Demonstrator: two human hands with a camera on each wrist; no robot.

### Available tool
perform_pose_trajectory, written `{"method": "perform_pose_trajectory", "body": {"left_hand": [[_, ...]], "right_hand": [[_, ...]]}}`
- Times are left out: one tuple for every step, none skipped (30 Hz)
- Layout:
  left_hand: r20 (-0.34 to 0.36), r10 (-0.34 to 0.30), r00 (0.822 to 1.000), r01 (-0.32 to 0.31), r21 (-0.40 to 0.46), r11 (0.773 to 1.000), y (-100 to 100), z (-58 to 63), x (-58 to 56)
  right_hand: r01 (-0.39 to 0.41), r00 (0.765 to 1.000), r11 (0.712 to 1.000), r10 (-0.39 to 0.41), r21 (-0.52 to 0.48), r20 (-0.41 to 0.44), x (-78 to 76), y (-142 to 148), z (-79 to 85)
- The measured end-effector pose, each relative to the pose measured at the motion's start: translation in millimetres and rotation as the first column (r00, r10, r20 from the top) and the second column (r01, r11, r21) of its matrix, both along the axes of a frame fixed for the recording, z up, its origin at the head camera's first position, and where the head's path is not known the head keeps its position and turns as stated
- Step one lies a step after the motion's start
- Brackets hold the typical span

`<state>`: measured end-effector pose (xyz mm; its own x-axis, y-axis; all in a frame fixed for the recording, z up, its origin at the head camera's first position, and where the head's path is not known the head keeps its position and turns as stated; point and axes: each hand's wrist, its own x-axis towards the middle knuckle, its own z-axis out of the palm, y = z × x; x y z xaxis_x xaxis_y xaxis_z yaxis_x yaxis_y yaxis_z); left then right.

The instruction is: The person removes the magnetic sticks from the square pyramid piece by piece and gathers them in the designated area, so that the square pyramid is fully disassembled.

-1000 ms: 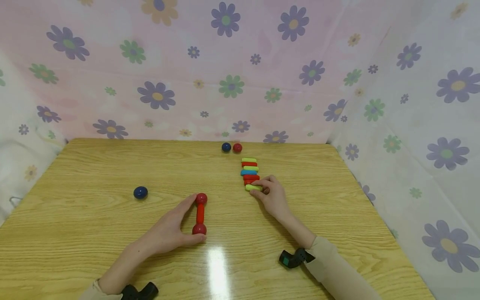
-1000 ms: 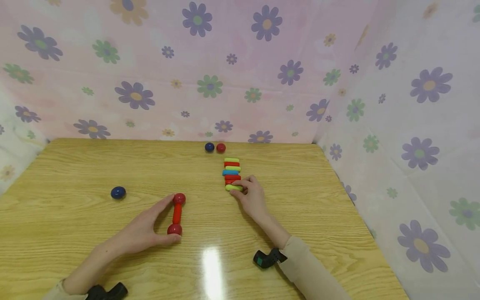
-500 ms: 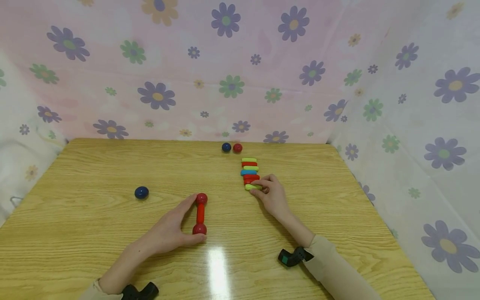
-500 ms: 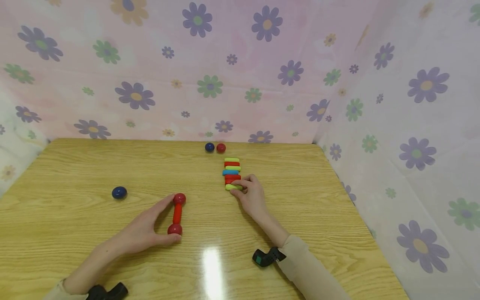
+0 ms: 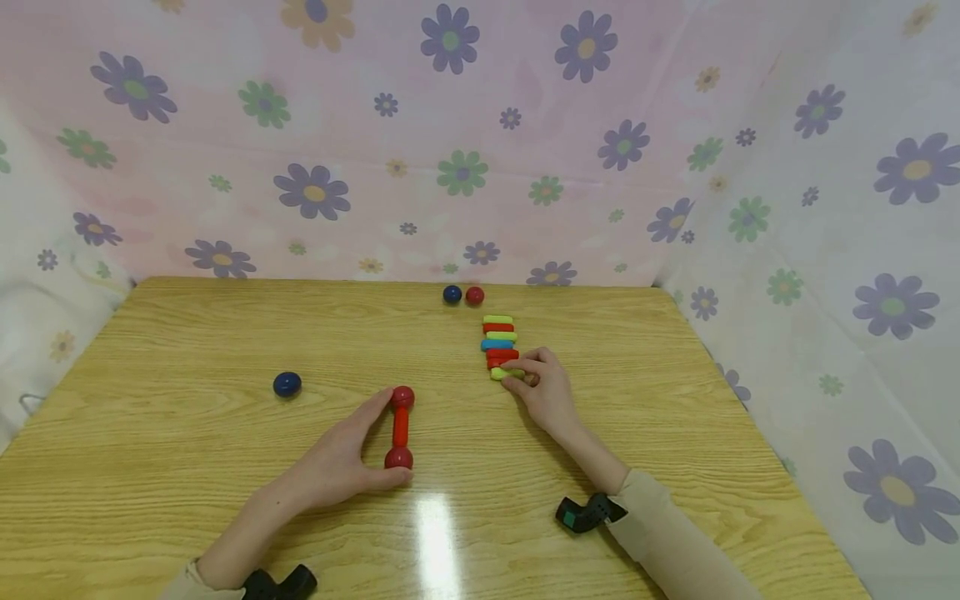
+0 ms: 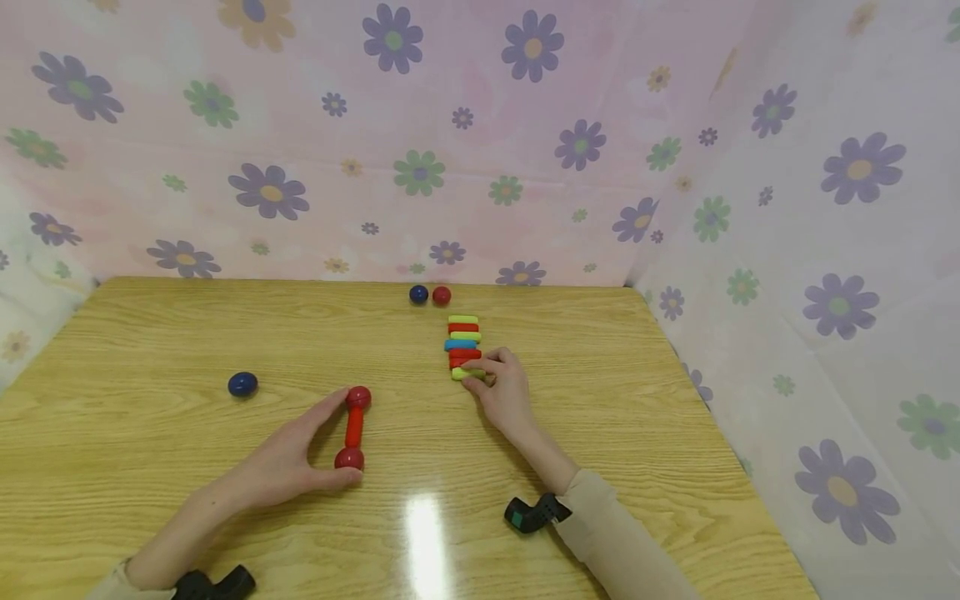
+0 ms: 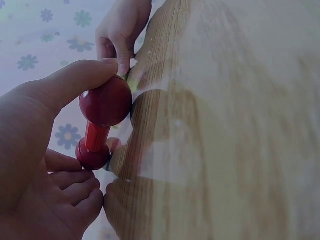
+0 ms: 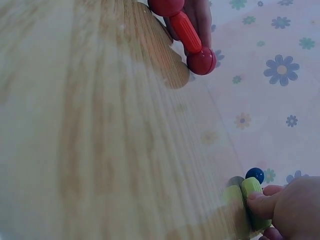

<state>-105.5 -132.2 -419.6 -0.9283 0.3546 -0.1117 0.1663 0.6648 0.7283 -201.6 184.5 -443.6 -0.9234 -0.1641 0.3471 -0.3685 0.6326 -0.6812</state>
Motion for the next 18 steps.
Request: {"method": "perform_pose_trajectory", "body": {"left_hand": [[-0.001, -0.001, 1.0, 0.001, 0.001, 1.0, 0.0, -0.1, 0.0], [-0.002, -0.002, 1.0, 0.002, 0.0, 1.0, 0.0, -0.1, 0.0], [-0.004, -0.003, 1.0, 0.003, 0.0, 1.0, 0.1, -0.2, 0.0], [-0.005, -0.003, 1.0, 0.003, 0.0, 1.0, 0.1, -0.2, -0.1], [-0.006, -0.004, 1.0, 0.004, 0.0, 1.0, 0.2, -0.2, 0.0], [-0.007, -0.004, 1.0, 0.004, -0.001, 1.0, 0.2, -0.2, -0.1], [-0.007, -0.003, 1.0, 0.003, -0.003, 1.0, 0.2, -0.2, 0.0], [-0.008, -0.003, 1.0, 0.003, -0.004, 1.0, 0.3, -0.3, -0.1], [-0.007, -0.002, 1.0, 0.002, -0.004, 1.0, 0.3, -0.4, -0.1], [-0.006, -0.001, 1.0, 0.001, -0.004, 1.0, 0.4, -0.5, -0.1], [-0.007, -0.001, 1.0, 0.001, -0.004, 1.0, 0.5, -0.6, -0.1], [-0.008, -0.001, 1.0, 0.001, -0.003, 1.0, 0.5, -0.8, -0.2], [-0.009, -0.002, 1.0, 0.002, -0.003, 1.0, 0.5, -0.9, -0.3], [-0.01, -0.002, 1.0, 0.001, -0.002, 1.0, 0.6, -1.1, -0.4], [-0.01, -0.001, 1.0, 0.001, -0.002, 1.0, 0.6, -1.3, -0.4], [-0.012, -0.002, 1.0, 0.002, 0.001, 1.0, 0.7, -1.3, -0.4], [-0.014, -0.004, 1.0, 0.004, 0.002, 1.0, 0.6, -1.3, -0.4], [-0.014, -0.005, 1.0, 0.005, 0.004, 1.0, 0.6, -1.0, -0.3]], "right_hand": [[-0.003, 1.0, 1.0, 0.003, 0.001, -0.01, 0.0, 0.3, -0.3], [-0.005, 1.0, 1.0, 0.005, -0.004, -0.013, 0.3, 0.5, -0.3], [-0.005, 1.0, 1.0, 0.005, -0.009, -0.014, 0.5, 0.7, -0.3], [-0.006, 1.0, 1.0, 0.006, -0.013, -0.016, 0.5, 1.0, -0.7], [-0.006, 1.0, 1.0, 0.006, -0.018, -0.017, 0.6, 1.2, -0.8], [-0.005, 1.0, 1.0, 0.005, -0.022, -0.015, 0.6, 1.4, -1.0], [-0.003, 1.0, 1.0, 0.003, -0.026, -0.013, 0.4, 1.5, -1.2], [-0.001, 1.0, 1.0, 0.001, -0.031, -0.008, 0.5, 1.6, -1.1], [0.0, 1.0, 0.999, -0.001, -0.033, -0.005, 0.2, 1.8, -1.4], [0.002, 1.0, 0.999, -0.002, -0.035, -0.004, 0.1, 1.9, -1.5], [0.004, 1.0, 0.999, -0.004, -0.037, -0.001, 0.1, 2.1, -1.4], [0.005, 1.0, 0.999, -0.005, -0.039, 0.001, 0.0, 2.2, -1.5], [0.007, 1.0, 0.999, -0.007, -0.043, 0.001, -0.1, 2.3, -1.5], [0.007, 1.0, 0.999, -0.007, -0.047, 0.0, -0.2, 2.5, -1.6], [0.007, 1.0, 0.999, -0.007, -0.051, 0.003, -0.3, 2.7, -1.6], [0.009, 1.0, 0.998, -0.009, -0.057, 0.009, -0.2, 2.7, -1.1], [0.011, 1.0, 0.998, -0.01, -0.064, 0.018, -0.2, 2.7, -0.2], [0.016, 1.0, 0.997, -0.014, -0.071, 0.022, -0.2, 2.3, 0.9]]}}
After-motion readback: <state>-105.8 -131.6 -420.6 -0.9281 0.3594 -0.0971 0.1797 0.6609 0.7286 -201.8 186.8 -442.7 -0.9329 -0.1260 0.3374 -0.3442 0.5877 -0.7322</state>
